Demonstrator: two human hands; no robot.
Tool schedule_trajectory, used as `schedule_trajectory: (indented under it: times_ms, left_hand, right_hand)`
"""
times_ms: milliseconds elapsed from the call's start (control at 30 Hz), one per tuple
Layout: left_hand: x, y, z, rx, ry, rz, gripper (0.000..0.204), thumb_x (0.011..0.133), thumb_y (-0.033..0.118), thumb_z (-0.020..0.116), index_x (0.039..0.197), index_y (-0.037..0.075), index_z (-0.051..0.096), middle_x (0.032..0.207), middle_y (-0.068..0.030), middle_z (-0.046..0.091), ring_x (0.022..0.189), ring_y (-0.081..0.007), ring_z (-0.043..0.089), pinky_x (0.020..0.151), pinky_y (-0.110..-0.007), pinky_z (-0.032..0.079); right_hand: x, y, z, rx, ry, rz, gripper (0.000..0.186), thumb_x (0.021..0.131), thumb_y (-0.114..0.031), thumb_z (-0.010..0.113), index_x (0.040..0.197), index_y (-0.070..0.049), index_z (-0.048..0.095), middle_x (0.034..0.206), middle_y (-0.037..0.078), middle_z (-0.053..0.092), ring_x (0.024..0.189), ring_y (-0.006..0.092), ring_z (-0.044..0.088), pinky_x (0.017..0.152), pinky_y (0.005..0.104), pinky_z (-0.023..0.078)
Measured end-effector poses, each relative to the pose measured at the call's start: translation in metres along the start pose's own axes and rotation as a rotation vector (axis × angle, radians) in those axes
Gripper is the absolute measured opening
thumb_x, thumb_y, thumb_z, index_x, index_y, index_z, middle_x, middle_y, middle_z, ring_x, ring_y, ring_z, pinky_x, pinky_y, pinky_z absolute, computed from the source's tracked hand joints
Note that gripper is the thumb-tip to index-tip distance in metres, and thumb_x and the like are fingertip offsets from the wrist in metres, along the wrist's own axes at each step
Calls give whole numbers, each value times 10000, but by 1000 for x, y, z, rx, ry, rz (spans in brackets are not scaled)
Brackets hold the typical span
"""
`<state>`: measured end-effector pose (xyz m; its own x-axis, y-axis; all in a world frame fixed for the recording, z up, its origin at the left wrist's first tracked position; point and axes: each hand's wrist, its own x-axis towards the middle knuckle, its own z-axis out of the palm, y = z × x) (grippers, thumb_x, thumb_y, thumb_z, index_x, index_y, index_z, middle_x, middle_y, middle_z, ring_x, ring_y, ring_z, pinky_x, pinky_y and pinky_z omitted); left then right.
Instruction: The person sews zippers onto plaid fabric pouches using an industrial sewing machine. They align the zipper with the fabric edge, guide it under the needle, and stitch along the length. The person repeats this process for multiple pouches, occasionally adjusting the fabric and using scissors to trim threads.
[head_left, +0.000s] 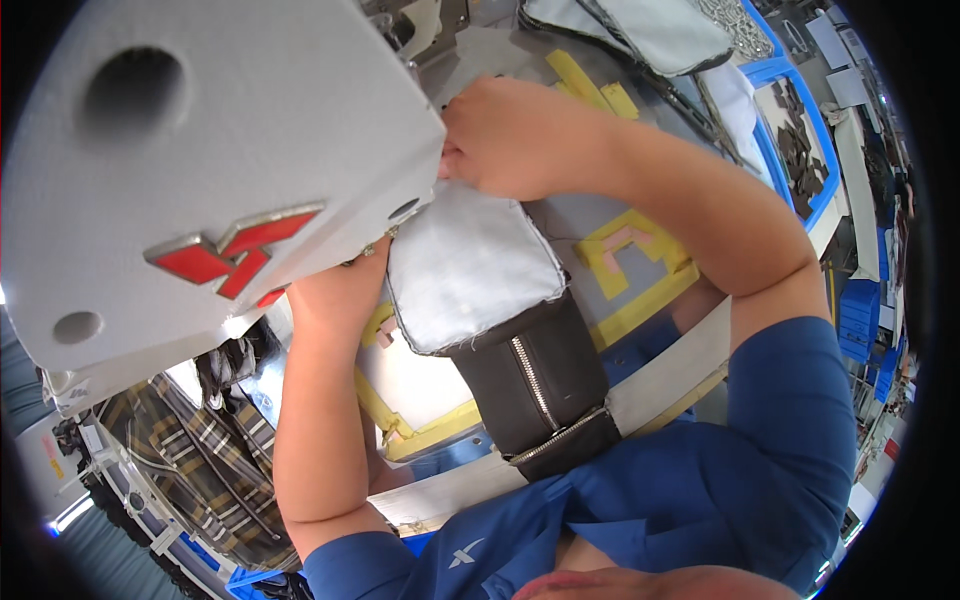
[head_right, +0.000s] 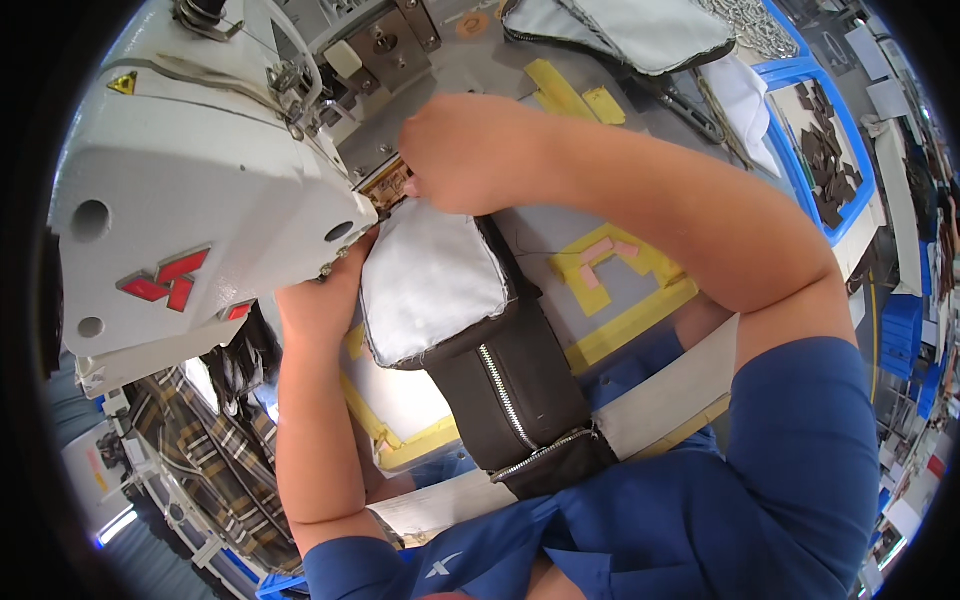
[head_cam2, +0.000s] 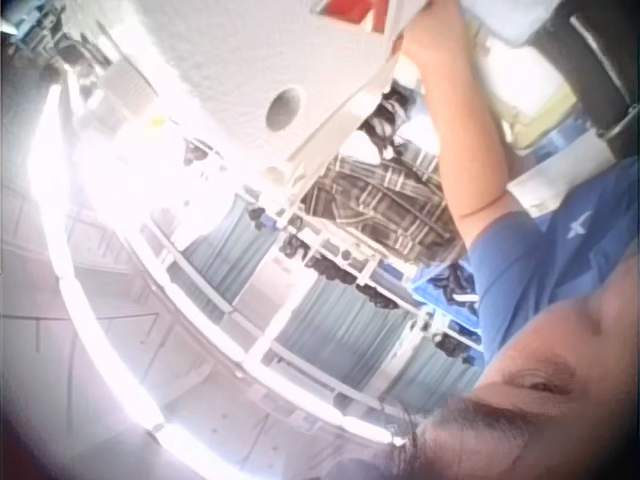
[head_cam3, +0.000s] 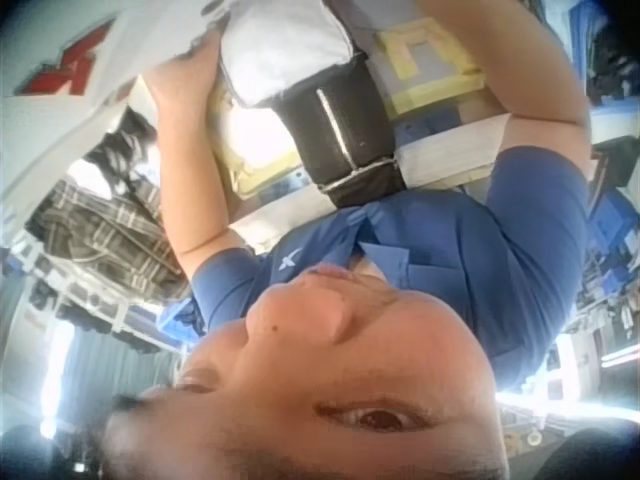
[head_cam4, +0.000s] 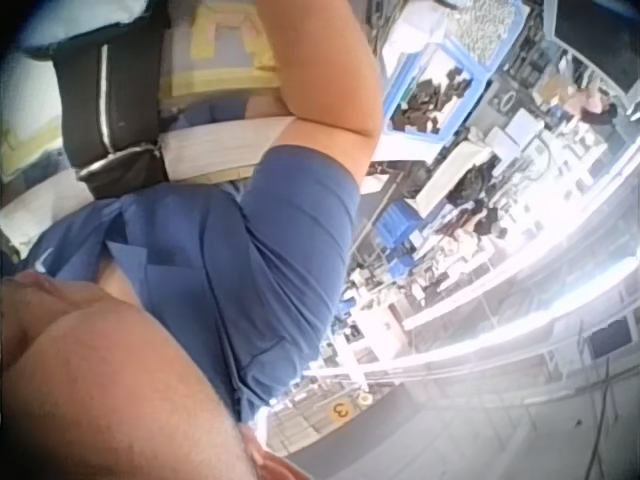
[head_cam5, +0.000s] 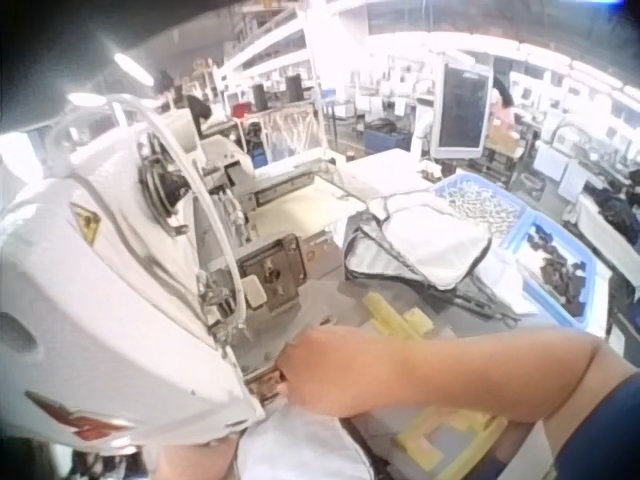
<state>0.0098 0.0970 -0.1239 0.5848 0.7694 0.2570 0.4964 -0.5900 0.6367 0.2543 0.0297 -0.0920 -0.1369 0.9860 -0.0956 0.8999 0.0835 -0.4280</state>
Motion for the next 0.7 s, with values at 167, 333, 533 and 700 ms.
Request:
schedule_trajectory:
  times_ms: [167, 333, 533, 700]
  left_hand:
    - [-2, 1, 4, 4, 15, 30, 231, 849, 81, 866, 1063, 11, 810, 974, -121, 808, 875, -256, 764, 811, -387, 591]
    - [-3, 7, -3, 76, -31, -31, 256, 855, 81, 847, 1105, 38, 810, 1017, -128, 811, 929, -282, 772, 847, -403, 599]
    - [-6, 10, -10, 108, -75, -43, 232, 908, 92, 785, 1130, 25, 792, 1062, -171, 794, 967, -380, 757, 858, -439, 589]
    - [1, 70, -54, 538, -613, -413, 340, 931, 199, 768, 1167, -45, 744, 1055, -248, 757, 980, -448, 725, 870, -469, 591]
  right_hand:
    - [-9, 3, -7, 15, 20, -12, 326, 983, -268, 673, 904, 43, 728, 918, 241, 739, 907, 463, 704, 806, 537, 558]
    - [-3, -8, -13, -29, -48, 49, 363, 1004, -295, 682, 952, 53, 774, 961, 233, 765, 990, 452, 741, 854, 530, 596]
    - [4, 6, 15, 50, 108, -30, 365, 996, -305, 688, 928, 43, 771, 969, 217, 762, 991, 450, 732, 879, 524, 585]
    - [10, 20, 28, 117, 204, -77, 361, 971, -320, 701, 910, 29, 775, 932, 221, 755, 937, 441, 726, 862, 527, 565]
